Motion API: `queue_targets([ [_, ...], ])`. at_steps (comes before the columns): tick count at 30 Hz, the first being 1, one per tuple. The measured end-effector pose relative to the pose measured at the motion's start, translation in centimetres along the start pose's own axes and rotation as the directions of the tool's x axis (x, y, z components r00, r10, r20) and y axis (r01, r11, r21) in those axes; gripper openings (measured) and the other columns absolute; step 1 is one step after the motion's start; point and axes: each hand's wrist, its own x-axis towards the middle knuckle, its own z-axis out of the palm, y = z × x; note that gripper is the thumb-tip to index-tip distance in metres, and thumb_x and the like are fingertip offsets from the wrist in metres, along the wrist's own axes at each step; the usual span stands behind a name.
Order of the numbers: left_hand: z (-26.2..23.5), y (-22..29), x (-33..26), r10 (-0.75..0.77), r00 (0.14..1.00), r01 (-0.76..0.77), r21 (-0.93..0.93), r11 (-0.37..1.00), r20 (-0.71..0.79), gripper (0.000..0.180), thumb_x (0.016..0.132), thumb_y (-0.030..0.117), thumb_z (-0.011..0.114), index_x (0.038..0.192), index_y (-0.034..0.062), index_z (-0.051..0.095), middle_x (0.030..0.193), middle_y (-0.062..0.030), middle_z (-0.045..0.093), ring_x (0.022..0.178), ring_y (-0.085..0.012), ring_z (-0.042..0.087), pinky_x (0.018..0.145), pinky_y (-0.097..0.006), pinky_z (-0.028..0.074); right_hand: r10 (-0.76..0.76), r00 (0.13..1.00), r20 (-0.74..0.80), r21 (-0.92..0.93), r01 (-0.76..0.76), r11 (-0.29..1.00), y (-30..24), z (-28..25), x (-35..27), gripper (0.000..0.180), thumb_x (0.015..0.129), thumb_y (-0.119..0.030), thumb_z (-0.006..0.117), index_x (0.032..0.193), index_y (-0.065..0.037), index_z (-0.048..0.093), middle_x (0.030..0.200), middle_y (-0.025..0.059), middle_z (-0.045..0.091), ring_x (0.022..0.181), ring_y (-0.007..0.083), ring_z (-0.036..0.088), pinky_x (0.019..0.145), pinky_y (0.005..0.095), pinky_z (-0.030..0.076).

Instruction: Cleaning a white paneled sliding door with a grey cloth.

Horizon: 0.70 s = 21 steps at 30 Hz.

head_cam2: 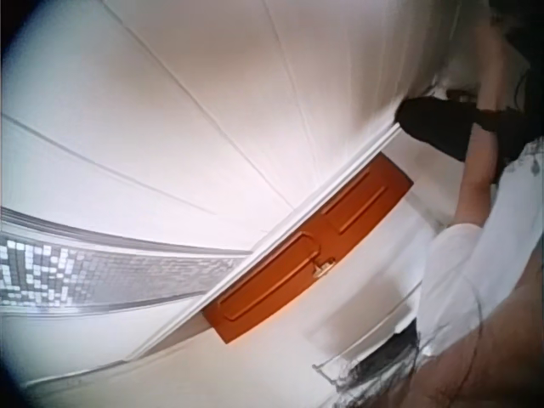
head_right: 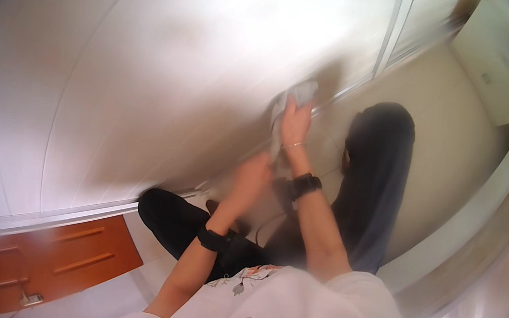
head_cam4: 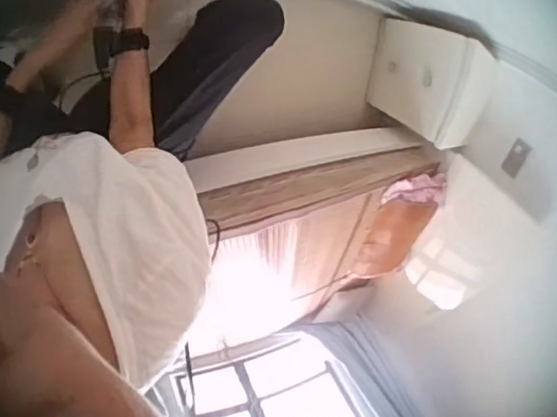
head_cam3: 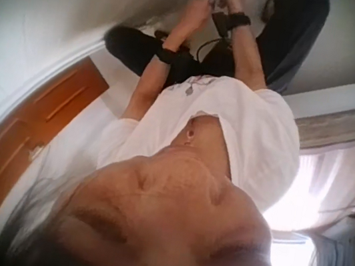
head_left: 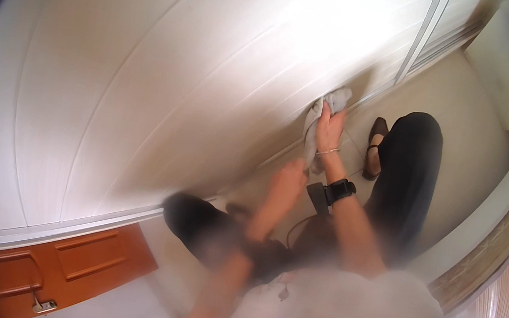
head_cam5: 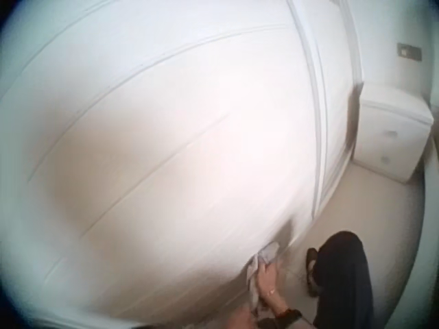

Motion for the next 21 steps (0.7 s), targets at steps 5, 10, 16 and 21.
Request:
queue_targets([
  [5, 0.0, 0.5, 0.7, 0.023, 0.999, -0.022, -0.035, 0.999, 0.042, 0.014, 0.082, 0.008, 0.057, 0.094, 0.0037, 0.051, 0.087, -0.0202, 0.06, 0.081, -0.0409, 0.061, 0.07, -0.051, 0.048, 0.155, 0.981, -0.112, -0.109, -0.168, 0.98, 5.0, 0.8, 1.2, 0.046, 0.09, -0.03, 0.061, 0.109, 0.011, 0.051, 0.104, 0.03, 0.061, 0.099, 0.0417, 0.06, 0.089, 0.0446, 0.044],
  [10, -5.9, 5.0, -0.9, 0.139, 0.963, -0.182, -0.18, 0.967, -0.229, 0.01, 0.083, 0.006, 0.054, 0.09, 0.0, 0.05, 0.082, -0.0237, 0.057, 0.08, -0.0455, 0.057, 0.067, -0.051, 0.044, -0.219, 0.965, 0.142, 0.159, 0.197, 0.967, -14.9, -4.5, -0.8, 0.042, 0.087, -0.027, 0.064, 0.109, 0.007, 0.051, 0.101, 0.0248, 0.063, 0.094, 0.0359, 0.062, 0.085, 0.0402, 0.048],
  [16, -5.2, 2.8, -0.4, 0.152, 0.955, -0.168, -0.042, 0.985, -0.256, 0.014, 0.083, 0.009, 0.058, 0.093, 0.0028, 0.052, 0.085, -0.0203, 0.061, 0.079, -0.0412, 0.061, 0.068, -0.051, 0.048, -0.254, 0.967, 0.022, 0.169, 0.247, 0.954, -10.0, -1.6, -1.4, 0.041, 0.084, -0.019, 0.067, 0.113, 0.005, 0.05, 0.102, 0.022, 0.062, 0.094, 0.0338, 0.062, 0.084, 0.0393, 0.048],
  [21, -2.6, 2.9, -0.6, 0.09, 0.985, -0.104, -0.092, 0.99, -0.145, 0.014, 0.084, 0.011, 0.058, 0.093, 0.003, 0.052, 0.086, -0.0203, 0.062, 0.081, -0.0411, 0.061, 0.069, -0.051, 0.048, -0.231, 0.971, -0.054, 0.084, 0.235, 0.968, -4.3, -2.3, 0.3, 0.038, 0.085, -0.018, 0.067, 0.109, 0.006, 0.049, 0.101, 0.0223, 0.065, 0.095, 0.0309, 0.064, 0.082, 0.0393, 0.048],
])
